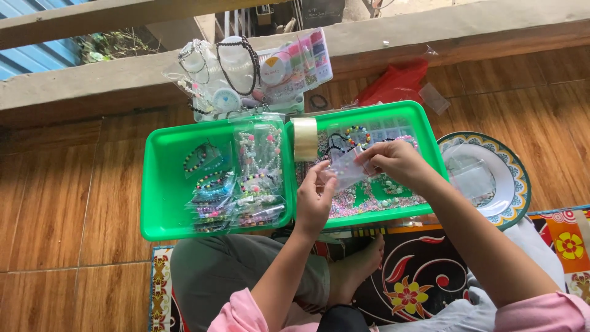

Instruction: The person is sorting and bagging various jewelry items like bracelets and necklaces into small plastic bags for organization.

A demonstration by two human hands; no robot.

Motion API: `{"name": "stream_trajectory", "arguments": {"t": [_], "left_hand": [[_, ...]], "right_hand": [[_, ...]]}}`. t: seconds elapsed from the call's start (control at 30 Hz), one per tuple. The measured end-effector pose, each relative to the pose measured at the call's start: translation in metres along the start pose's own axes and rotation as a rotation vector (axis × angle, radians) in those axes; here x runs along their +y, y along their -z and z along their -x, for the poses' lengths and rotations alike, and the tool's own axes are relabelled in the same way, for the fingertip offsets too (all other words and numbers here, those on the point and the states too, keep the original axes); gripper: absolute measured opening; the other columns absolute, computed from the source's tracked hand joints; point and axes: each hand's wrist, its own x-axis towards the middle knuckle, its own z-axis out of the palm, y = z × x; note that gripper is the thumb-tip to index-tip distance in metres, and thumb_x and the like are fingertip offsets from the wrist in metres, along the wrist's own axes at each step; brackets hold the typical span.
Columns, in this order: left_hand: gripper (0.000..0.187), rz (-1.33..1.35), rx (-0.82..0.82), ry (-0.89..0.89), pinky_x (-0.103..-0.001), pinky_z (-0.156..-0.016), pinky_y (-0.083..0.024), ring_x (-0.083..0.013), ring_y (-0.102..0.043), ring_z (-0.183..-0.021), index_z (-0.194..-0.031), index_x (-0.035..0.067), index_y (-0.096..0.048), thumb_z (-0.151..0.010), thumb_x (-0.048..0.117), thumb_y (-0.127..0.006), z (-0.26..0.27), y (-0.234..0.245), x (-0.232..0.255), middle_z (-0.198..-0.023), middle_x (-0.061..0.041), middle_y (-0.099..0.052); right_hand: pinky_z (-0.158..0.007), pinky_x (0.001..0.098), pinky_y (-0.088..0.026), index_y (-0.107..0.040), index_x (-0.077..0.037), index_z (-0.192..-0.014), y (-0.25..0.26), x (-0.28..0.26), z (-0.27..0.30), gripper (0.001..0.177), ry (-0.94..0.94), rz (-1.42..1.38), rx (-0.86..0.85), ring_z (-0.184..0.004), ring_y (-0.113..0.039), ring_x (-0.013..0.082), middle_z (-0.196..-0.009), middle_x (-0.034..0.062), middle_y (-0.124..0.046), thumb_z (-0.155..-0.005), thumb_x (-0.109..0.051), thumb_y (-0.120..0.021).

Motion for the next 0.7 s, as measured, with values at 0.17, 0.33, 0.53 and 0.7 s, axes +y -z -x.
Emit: {"name": "stream_trajectory", "arguments": {"t": [0.17,0.33,0.53,0.7], "left_hand": [[0.091,-0.178,-0.082,-0.224,-0.059,-0.116,-0.032,-0.0436,-0.048,-0.135,-0.151,-0.001,-0.04,-0.085,0.052,-0.072,0.006,0.0,0.033,-0.144,-0.029,-0.05],[0.07,-0.301,-0.087,-0.335,-0.051,-0.118,-0.027,-0.0263,-0.063,-0.123,-0.137,0.01,-0.063,-0.082,0.048,-0.083,0.001,-0.009,-0.003,-0.129,-0.009,-0.069],[0.071,-0.27,-0.056,-0.389,-0.047,-0.116,-0.032,-0.0189,-0.068,-0.114,-0.13,0.016,-0.068,-0.068,0.038,-0.093,0.0,-0.004,-0.012,-0.122,-0.002,-0.073],[0.051,-0.179,0.085,-0.382,-0.039,-0.107,-0.045,-0.0195,-0.073,-0.1,-0.11,0.016,-0.075,-0.069,0.038,-0.094,-0.004,0.007,-0.023,-0.104,0.001,-0.077]], "right_hand": [[-0.07,0.0323,-0.062,-0.082,0.001,-0.097,-0.018,-0.027,0.013,0.014,0.073,0.473,-0.051,-0.076,-0.075,0.0228,-0.085,0.0149,-0.075,-0.087,-0.002,-0.073],[-0.068,0.0354,-0.061,-0.082,-0.01,-0.087,-0.034,-0.009,0.012,0.014,0.203,0.696,-0.1,-0.072,-0.074,0.0222,-0.082,0.0072,-0.075,-0.075,-0.017,-0.083],[-0.064,0.0369,-0.059,-0.08,-0.007,-0.084,-0.036,-0.02,0.017,0.014,0.236,0.722,-0.131,-0.07,-0.074,0.0222,-0.085,0.0085,-0.073,-0.073,-0.014,-0.079],[-0.07,0.0316,-0.06,-0.079,-0.004,-0.096,-0.032,-0.012,0.001,0.01,0.182,0.394,-0.007,-0.083,-0.072,0.0222,-0.093,0.0109,-0.072,-0.088,-0.01,-0.076]]}}
